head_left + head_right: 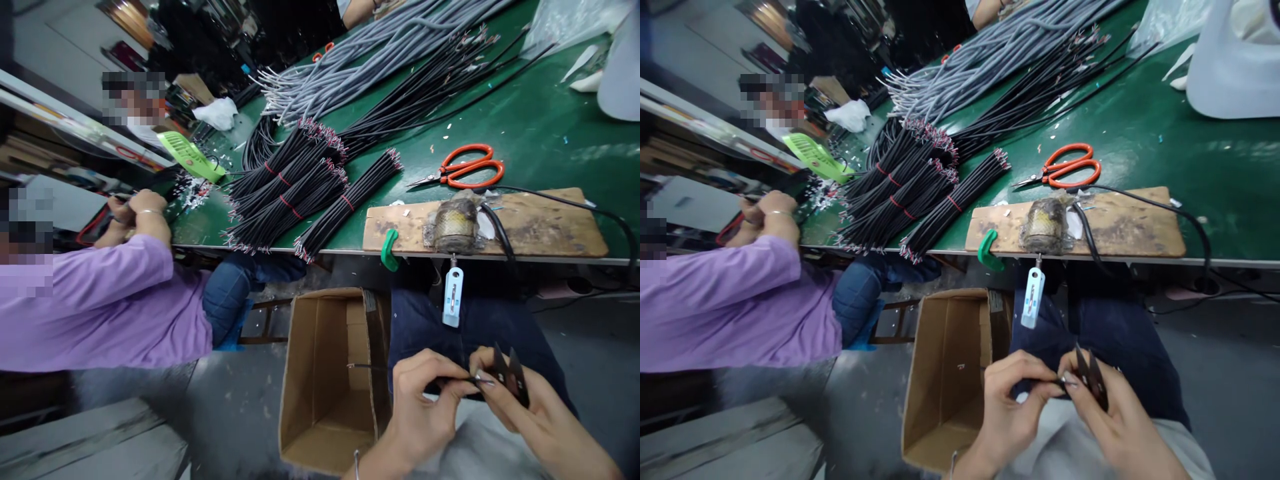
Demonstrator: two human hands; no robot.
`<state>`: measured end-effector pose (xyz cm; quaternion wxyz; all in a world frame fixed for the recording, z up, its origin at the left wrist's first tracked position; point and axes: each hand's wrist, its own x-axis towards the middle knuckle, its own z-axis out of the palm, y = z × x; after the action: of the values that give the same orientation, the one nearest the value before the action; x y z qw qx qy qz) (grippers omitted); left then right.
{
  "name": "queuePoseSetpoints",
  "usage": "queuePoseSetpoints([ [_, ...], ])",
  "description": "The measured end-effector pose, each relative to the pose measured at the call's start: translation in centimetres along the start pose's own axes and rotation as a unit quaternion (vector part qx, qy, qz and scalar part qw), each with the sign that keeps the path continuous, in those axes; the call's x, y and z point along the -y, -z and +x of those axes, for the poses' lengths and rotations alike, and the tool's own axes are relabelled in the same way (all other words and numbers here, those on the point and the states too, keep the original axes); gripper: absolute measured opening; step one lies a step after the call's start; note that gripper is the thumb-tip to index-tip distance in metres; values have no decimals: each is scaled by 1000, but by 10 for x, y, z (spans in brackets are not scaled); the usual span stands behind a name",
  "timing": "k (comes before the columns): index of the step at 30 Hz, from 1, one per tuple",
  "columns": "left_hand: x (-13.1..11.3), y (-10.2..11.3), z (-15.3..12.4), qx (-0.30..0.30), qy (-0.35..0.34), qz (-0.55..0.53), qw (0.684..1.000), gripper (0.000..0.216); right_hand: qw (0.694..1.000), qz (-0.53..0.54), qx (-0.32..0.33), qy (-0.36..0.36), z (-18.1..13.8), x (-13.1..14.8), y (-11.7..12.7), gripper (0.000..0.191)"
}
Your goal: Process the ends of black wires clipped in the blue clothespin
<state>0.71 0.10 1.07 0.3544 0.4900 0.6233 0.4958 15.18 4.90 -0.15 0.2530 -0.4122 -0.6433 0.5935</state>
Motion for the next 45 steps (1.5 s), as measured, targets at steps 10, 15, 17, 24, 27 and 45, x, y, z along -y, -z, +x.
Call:
queuePoseSetpoints([
  [10, 3, -2, 2, 55, 245, -258, 933, 45, 975, -143, -161, 63, 8, -25, 2, 11],
  [15, 7, 0, 1, 59, 281, -288, 913, 44, 973, -139, -117, 140, -2, -6, 5, 21],
  [17, 7, -1, 0, 63, 282, -302, 909, 43, 974, -127, -90, 164, -4, -3, 6, 24],
  [24, 7, -5, -3, 29, 250, -255, 933, 42, 977, -99, -64, 176, -4, 0, 5, 19],
  [27, 5, -6, -5, 14, 234, -212, 949, 41, 966, -145, -98, 189, -5, 2, 1, 18],
  [45, 2, 3, -11, 40, 331, -276, 901, 51, 921, -204, -273, 189, -2, -8, -1, 10],
])
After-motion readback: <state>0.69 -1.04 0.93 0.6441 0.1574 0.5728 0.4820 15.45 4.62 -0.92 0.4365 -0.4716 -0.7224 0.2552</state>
